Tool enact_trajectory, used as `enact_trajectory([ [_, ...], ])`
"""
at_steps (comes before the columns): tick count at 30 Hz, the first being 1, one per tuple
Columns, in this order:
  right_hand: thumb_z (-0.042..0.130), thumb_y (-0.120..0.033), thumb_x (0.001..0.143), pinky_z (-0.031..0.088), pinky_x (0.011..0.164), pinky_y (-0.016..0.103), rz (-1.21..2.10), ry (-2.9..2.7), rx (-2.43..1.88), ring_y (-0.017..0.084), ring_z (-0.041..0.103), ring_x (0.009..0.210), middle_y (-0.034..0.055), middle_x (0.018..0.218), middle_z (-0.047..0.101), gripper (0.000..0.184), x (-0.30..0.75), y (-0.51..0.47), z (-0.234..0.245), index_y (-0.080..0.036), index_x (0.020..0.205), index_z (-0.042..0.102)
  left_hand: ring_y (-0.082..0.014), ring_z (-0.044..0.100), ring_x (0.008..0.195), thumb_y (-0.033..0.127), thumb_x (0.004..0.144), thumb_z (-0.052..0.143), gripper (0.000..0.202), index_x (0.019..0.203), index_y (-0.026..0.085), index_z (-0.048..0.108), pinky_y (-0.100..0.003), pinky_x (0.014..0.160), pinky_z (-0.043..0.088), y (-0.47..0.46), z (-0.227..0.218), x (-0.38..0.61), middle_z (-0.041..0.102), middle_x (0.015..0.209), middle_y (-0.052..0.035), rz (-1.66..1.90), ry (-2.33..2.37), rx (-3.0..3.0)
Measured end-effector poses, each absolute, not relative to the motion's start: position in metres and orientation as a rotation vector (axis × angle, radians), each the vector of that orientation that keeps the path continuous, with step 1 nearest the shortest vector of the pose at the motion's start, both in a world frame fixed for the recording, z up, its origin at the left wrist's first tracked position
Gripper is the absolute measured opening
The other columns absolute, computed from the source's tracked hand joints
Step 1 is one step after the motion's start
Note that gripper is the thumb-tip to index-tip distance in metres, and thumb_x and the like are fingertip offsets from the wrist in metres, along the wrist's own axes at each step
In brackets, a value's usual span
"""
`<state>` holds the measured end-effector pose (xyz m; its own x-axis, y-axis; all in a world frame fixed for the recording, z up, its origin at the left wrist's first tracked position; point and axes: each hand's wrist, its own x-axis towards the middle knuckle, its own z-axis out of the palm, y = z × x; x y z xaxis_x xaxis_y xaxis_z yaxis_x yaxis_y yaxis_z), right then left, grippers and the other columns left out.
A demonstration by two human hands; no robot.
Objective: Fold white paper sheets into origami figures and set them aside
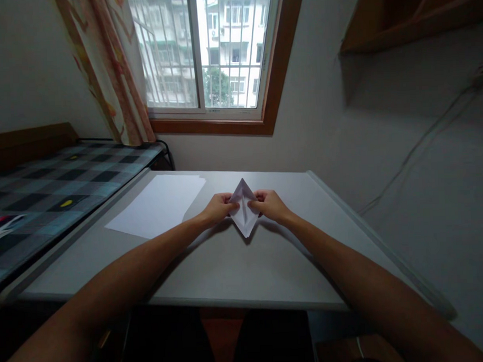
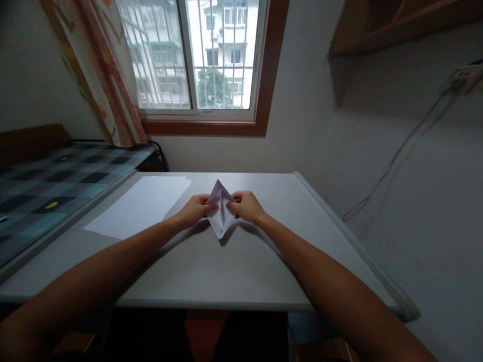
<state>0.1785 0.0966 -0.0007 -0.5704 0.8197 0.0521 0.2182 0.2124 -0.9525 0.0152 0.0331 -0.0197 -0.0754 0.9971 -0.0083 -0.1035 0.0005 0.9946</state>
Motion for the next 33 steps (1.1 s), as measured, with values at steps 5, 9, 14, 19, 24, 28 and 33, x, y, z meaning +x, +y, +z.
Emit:
enact_trajectory([
  [5,0.059,-0.009,0.069,0.042,0.041,0.020,1.375,-1.930,-0.956,0.009,0.052,0.047,0.0000,0.059,0.059,0.006,0.180,0.099,-0.002,-0.014,0.072,0.060,-0.0089,0.054,0.054,0.006,0.067,0.059,0.013,0.078,0.010,0.064,-0.021,0.052,0.038,0.032,-0.018,0.015,0.063,0.065,-0.0024,1.307,1.198,1.106],
  [9,0.060,-0.011,0.069,0.042,0.041,0.018,1.387,-1.939,-0.943,0.008,0.052,0.048,0.0000,0.060,0.059,0.004,0.181,0.101,-0.003,-0.013,0.073,0.060,-0.0081,0.053,0.052,0.006,0.067,0.059,0.015,0.081,0.009,0.064,-0.020,0.050,0.036,0.031,-0.016,0.014,0.062,0.065,-0.0020,1.304,1.214,1.116],
  [14,0.061,-0.012,0.070,0.043,0.042,0.019,1.415,-1.928,-0.928,0.009,0.054,0.051,0.0015,0.063,0.062,0.005,0.183,0.102,-0.003,-0.014,0.074,0.060,-0.0088,0.053,0.053,0.006,0.066,0.060,0.016,0.080,0.010,0.064,-0.021,0.052,0.038,0.030,-0.015,0.015,0.063,0.065,-0.0025,1.310,1.204,1.100],
  [19,0.062,-0.016,0.072,0.046,0.045,0.020,1.461,-1.917,-0.913,0.011,0.057,0.055,0.0028,0.066,0.063,0.006,0.183,0.103,-0.004,-0.014,0.078,0.061,-0.0127,0.059,0.062,0.010,0.067,0.064,0.023,0.090,0.010,0.065,-0.024,0.057,0.043,0.030,-0.015,0.016,0.066,0.077,-0.0070,1.297,1.214,1.083],
  [24,0.064,-0.033,0.078,0.049,0.048,0.022,1.420,-1.939,-0.866,0.013,0.059,0.064,0.0078,0.081,0.065,0.026,0.183,0.104,-0.005,-0.014,0.095,0.061,-0.0148,0.060,0.065,0.012,0.071,0.060,0.038,0.109,0.013,0.059,-0.027,0.058,0.047,0.031,-0.013,0.015,0.066,0.083,-0.0083,1.307,1.258,0.982],
  [28,0.065,-0.046,0.077,0.052,0.056,0.027,1.142,-1.920,-0.925,0.016,0.060,0.072,0.0128,0.101,0.061,0.047,0.185,0.104,0.002,-0.015,0.110,0.053,-0.0172,0.062,0.070,0.008,0.069,0.057,0.049,0.117,0.015,0.055,-0.030,0.059,0.050,0.033,-0.015,0.013,0.065,0.091,-0.0091,1.309,1.267,0.885],
  [33,0.064,-0.052,0.076,0.050,0.063,0.028,0.792,-2.118,-0.756,0.016,0.058,0.077,0.0111,0.103,0.058,0.046,0.197,0.100,0.014,-0.016,0.105,0.058,-0.0178,0.062,0.075,0.005,0.068,0.057,0.069,0.134,0.016,0.037,-0.031,0.063,0.053,0.039,-0.019,0.002,0.061,0.104,-0.0128,1.411,1.271,0.711],
])
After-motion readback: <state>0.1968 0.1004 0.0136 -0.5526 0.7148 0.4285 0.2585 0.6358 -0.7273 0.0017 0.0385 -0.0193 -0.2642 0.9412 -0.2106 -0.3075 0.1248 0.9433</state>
